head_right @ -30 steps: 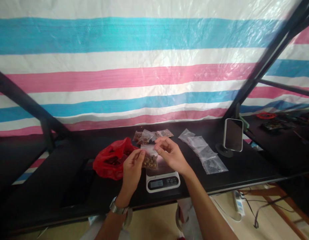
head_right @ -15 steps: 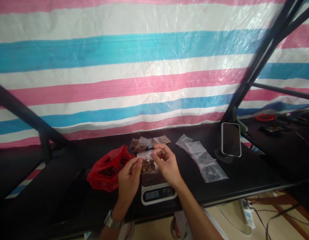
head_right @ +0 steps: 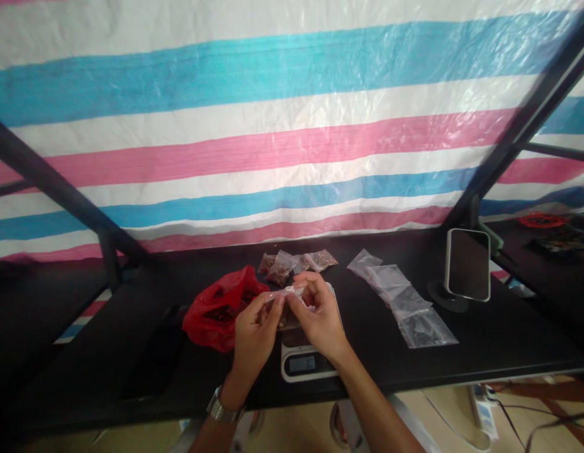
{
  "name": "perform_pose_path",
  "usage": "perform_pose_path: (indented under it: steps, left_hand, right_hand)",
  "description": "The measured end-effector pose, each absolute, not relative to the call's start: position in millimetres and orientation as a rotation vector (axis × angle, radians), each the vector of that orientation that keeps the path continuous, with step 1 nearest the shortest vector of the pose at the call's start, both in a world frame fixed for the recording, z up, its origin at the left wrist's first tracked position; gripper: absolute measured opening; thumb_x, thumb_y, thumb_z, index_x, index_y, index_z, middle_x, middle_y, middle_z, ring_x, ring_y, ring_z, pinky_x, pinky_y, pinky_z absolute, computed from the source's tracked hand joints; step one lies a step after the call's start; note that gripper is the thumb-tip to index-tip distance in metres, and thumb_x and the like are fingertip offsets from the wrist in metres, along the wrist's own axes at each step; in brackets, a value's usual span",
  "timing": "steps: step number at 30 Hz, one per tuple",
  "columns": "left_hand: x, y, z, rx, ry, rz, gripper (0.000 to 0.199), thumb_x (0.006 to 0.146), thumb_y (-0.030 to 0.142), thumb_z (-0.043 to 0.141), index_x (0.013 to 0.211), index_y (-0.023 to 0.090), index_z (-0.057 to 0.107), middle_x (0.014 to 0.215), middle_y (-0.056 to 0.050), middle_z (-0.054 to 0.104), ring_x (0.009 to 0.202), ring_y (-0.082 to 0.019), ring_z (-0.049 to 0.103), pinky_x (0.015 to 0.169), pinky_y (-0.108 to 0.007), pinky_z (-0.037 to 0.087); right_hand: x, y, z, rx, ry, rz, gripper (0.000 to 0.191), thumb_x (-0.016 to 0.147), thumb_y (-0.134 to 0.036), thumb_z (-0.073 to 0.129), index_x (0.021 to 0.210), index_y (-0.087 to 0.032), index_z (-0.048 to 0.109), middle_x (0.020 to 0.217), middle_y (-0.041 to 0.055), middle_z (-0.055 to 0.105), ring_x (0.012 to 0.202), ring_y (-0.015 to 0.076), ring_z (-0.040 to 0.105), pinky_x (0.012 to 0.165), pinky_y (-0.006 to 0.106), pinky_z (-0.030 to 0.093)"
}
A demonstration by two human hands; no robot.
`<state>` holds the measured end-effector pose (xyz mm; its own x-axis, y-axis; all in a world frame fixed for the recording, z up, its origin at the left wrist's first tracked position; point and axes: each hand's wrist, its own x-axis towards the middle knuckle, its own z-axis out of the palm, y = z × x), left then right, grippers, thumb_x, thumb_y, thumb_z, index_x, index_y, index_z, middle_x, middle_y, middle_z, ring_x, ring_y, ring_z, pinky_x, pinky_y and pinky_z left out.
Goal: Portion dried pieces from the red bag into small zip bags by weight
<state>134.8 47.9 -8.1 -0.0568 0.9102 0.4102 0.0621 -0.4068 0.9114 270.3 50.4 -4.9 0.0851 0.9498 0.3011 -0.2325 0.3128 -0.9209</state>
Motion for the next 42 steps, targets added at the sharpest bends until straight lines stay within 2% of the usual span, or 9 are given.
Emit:
perform_pose_path:
  steps: [8, 13, 18, 21, 27, 32, 39, 42]
  left_hand:
    - [131.7, 49.1, -4.7, 1.628, 1.131, 1.573, 0.014, 0.094, 0.029, 0.071, 0.09, 0.019, 0.08, 0.082, -0.004, 0.081, 0.075, -0.017, 0.077, 0.072, -0.023, 0.061]
    - [129.5, 51.5, -6.0, 1.498, 1.13, 1.575, 0.02, 0.094, 0.036, 0.073, 0.09, 0.018, 0.08, 0.084, -0.006, 0.081, 0.077, -0.019, 0.078, 0.073, -0.025, 0.063]
    - [128.4, 53.0, -6.3, 1.387, 1.142, 1.579, 0.032, 0.092, 0.049, 0.077, 0.09, 0.017, 0.082, 0.084, -0.008, 0.082, 0.077, -0.021, 0.079, 0.071, -0.027, 0.064]
    - [128.3, 53.2, -6.9, 1.389, 1.137, 1.565, 0.029, 0.092, 0.046, 0.076, 0.089, 0.017, 0.081, 0.084, -0.007, 0.082, 0.077, -0.02, 0.079, 0.072, -0.025, 0.064]
    - [130.6, 52.7, -9.3, 1.38, 1.162, 1.567, 0.027, 0.092, 0.044, 0.075, 0.086, 0.018, 0.08, 0.077, -0.005, 0.079, 0.068, -0.017, 0.074, 0.063, -0.022, 0.059]
    - [130.6, 53.6, -9.5, 1.353, 1.181, 1.572, 0.031, 0.09, 0.047, 0.076, 0.086, 0.017, 0.08, 0.076, -0.005, 0.079, 0.068, -0.017, 0.073, 0.062, -0.023, 0.058]
    - [133.3, 53.0, -11.7, 1.349, 1.133, 1.541, 0.033, 0.09, 0.05, 0.077, 0.086, 0.017, 0.079, 0.076, -0.005, 0.078, 0.067, -0.017, 0.072, 0.061, -0.023, 0.057]
    - [135.5, 52.1, -11.3, 1.331, 1.107, 1.569, 0.033, 0.091, 0.05, 0.076, 0.087, 0.017, 0.076, 0.077, -0.004, 0.078, 0.068, -0.017, 0.073, 0.062, -0.023, 0.057]
  right_hand:
    - [267.1, 47.1, -2.9, -0.765, -1.019, 0.993, 0.03, 0.087, -0.031, 0.082, 0.106, -0.028, 0.059, 0.079, -0.0059, 0.057, 0.067, 0.0121, 0.05, 0.062, 0.024, 0.043]
    - [264.9, 48.3, -4.1, -0.781, -0.99, 0.991, 0.037, 0.087, -0.034, 0.083, 0.114, -0.03, 0.058, 0.086, -0.004, 0.061, 0.071, 0.0136, 0.052, 0.066, 0.026, 0.045]
    - [264.0, 49.4, -5.6, -0.837, -0.994, 0.979, 0.037, 0.089, -0.04, 0.082, 0.116, -0.029, 0.059, 0.088, -0.0027, 0.063, 0.067, 0.0131, 0.046, 0.061, 0.027, 0.04]
    - [265.0, 48.9, -3.9, -0.837, -0.986, 0.955, 0.036, 0.089, -0.037, 0.082, 0.113, -0.029, 0.058, 0.086, -0.0037, 0.064, 0.063, 0.0124, 0.043, 0.058, 0.027, 0.036]
    - [267.3, 49.3, -1.1, -0.805, -0.959, 0.935, 0.038, 0.086, -0.033, 0.085, 0.109, -0.028, 0.054, 0.079, -0.0062, 0.063, 0.06, 0.0112, 0.037, 0.057, 0.026, 0.033]
    - [266.7, 50.8, -0.6, -0.874, -1.023, 0.967, 0.04, 0.088, -0.039, 0.082, 0.117, -0.028, 0.056, 0.088, -0.0032, 0.066, 0.066, 0.0133, 0.046, 0.064, 0.028, 0.04]
    - [263.3, 50.9, 1.0, -0.919, -1.044, 0.859, 0.032, 0.09, -0.041, 0.08, 0.105, -0.028, 0.055, 0.087, -0.0031, 0.064, 0.068, 0.0137, 0.047, 0.065, 0.027, 0.041]
    - [262.5, 49.7, -0.5, -0.931, -1.065, 0.895, 0.036, 0.09, -0.043, 0.08, 0.112, -0.029, 0.056, 0.086, -0.0031, 0.065, 0.066, 0.0139, 0.047, 0.063, 0.027, 0.041]
